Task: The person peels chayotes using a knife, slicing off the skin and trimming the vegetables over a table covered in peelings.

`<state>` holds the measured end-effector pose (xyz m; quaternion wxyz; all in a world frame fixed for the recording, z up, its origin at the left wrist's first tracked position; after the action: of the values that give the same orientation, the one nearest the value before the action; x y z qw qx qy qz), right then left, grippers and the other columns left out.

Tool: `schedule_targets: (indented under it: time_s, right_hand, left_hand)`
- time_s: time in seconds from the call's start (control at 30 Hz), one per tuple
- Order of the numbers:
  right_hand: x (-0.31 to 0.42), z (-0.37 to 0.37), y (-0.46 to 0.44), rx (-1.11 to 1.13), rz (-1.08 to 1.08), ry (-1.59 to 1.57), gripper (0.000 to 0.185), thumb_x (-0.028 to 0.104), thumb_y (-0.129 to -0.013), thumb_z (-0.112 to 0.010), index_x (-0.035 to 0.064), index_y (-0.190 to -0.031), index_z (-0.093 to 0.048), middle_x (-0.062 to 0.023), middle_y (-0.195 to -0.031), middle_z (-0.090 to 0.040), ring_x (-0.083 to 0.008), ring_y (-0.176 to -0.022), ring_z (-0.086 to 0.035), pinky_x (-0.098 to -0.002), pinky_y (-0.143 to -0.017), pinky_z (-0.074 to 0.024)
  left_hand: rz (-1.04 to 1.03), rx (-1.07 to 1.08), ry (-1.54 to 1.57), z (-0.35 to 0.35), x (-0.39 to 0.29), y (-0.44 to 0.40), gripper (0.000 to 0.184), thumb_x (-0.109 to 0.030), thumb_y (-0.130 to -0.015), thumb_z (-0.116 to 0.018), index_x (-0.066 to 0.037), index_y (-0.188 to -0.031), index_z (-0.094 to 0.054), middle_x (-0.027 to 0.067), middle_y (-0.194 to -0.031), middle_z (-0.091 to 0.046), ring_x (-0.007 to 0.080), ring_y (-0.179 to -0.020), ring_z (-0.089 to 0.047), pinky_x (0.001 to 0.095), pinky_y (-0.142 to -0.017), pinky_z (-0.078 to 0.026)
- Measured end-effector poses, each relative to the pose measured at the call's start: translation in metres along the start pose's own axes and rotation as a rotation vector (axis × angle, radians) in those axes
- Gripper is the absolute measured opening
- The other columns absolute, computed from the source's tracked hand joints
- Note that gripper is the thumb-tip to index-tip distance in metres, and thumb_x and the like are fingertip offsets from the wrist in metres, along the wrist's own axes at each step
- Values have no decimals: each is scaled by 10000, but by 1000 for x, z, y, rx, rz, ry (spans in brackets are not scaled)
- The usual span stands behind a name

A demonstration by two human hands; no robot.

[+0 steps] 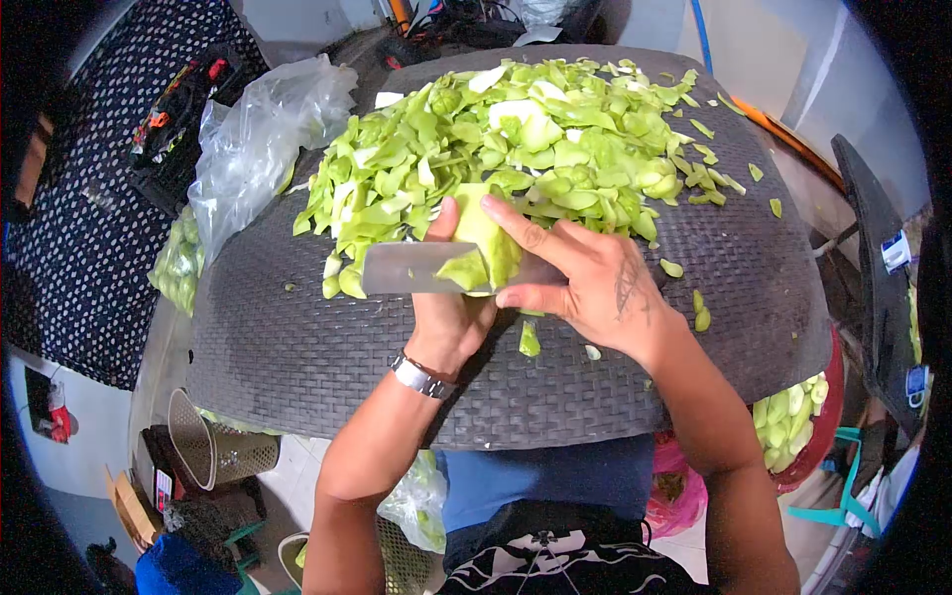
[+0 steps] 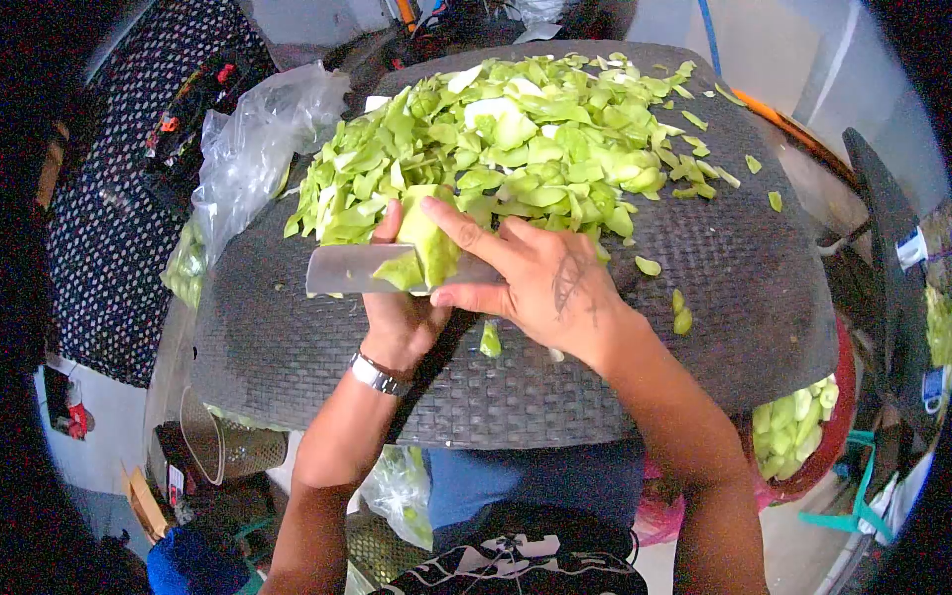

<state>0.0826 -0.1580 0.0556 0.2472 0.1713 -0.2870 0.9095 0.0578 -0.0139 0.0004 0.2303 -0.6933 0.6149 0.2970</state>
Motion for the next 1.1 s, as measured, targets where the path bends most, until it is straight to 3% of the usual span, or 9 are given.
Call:
schedule_targets:
  time_s: [0.07, 0.27, 0.37, 0.47, 0.6, 0.87, 0.97, 1.1]
  right_hand:
    - [-3, 1, -1, -27, 14, 31, 789, 554, -864, -723, 265, -1556, -478, -146, -799, -586, -360, -768, -636, -463, -775, -534]
    - [-18, 5, -2, -140, 18, -96, 889, 535, -870, -738, 174, -1600, -384, -230, -1130, -701, -404, -1075, -695, -450, -939, -540]
    - [-17, 5, -3, -58, -29, -102, 952, 530, -871, -749, 118, -1616, -323, -286, -1325, -629, -436, -1262, -608, -463, -1050, -488]
    - [-10, 2, -2, -42, -5, -41, 973, 537, -869, -755, 97, -1615, -312, -304, -1375, -585, -460, -1319, -551, -478, -1097, -442]
    - [-13, -3, -3, -34, 33, -44, 1024, 634, -866, -712, 29, -1587, -307, -327, -1183, -665, -479, -1108, -664, -502, -943, -543]
    - [-5, -4, -1, -78, 61, -25, 1040, 639, -860, -717, 4, -1569, -300, -345, -1125, -672, -498, -1048, -678, -521, -924, -541]
    - [-6, -3, 0, -18, -16, -5, 985, 630, -861, -720, 7, -1534, -361, -331, -1112, -680, -490, -1013, -689, -517, -886, -557]
    - [-12, 1, 0, -128, 24, -44, 840, 597, -886, -711, 18, -1446, -472, -288, -1090, -700, -462, -970, -704, -508, -829, -571]
  left_hand:
    - [1, 0, -23, -2, 1, -1, 579, -554, -1026, -502, -89, -1367, -564, 110, -1286, -667, 265, -1161, -665, 437, -1009, -545]
    - [44, -43, 17, 2, 2, 2, 566, -561, -1047, -470, -113, -1383, -559, 80, -1297, -666, 256, -1166, -661, 421, -1011, -542]
    - [34, -77, 6, 2, 3, 1, 520, -513, -1058, -498, -93, -1357, -567, 85, -1269, -671, 239, -1140, -666, 419, -989, -546]
    - [32, -47, 15, -2, 4, 0, 446, -441, -1069, -534, -64, -1301, -588, 89, -1208, -682, 217, -1092, -677, 411, -947, -555]
    - [-5, -76, 6, -5, 3, 2, 465, -457, -1047, -574, -53, -1275, -602, 92, -1191, -686, 224, -1063, -686, 416, -928, -567]
    - [32, 19, -22, 5, 8, -3, 559, -542, -1035, -540, -68, -1329, -587, 121, -1229, -697, 273, -1106, -692, 460, -996, -556]
    - [46, 14, 10, 0, 8, -2, 553, -538, -1030, -554, -74, -1327, -589, 120, -1236, -692, 277, -1113, -686, 467, -995, -555]
    - [-5, -74, -56, 4, 11, 2, 592, -546, -1004, -601, -73, -1359, -566, 118, -1252, -680, 276, -1121, -677, 465, -994, -556]
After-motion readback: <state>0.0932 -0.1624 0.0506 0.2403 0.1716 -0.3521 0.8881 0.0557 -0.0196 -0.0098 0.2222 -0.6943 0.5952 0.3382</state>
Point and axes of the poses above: each hand's wrist, its own y-axis away from the middle knuckle, its own z-axis out of the back of the hand, x = y × z, the point moved 6 cm from there along -y, towards the middle knuckle
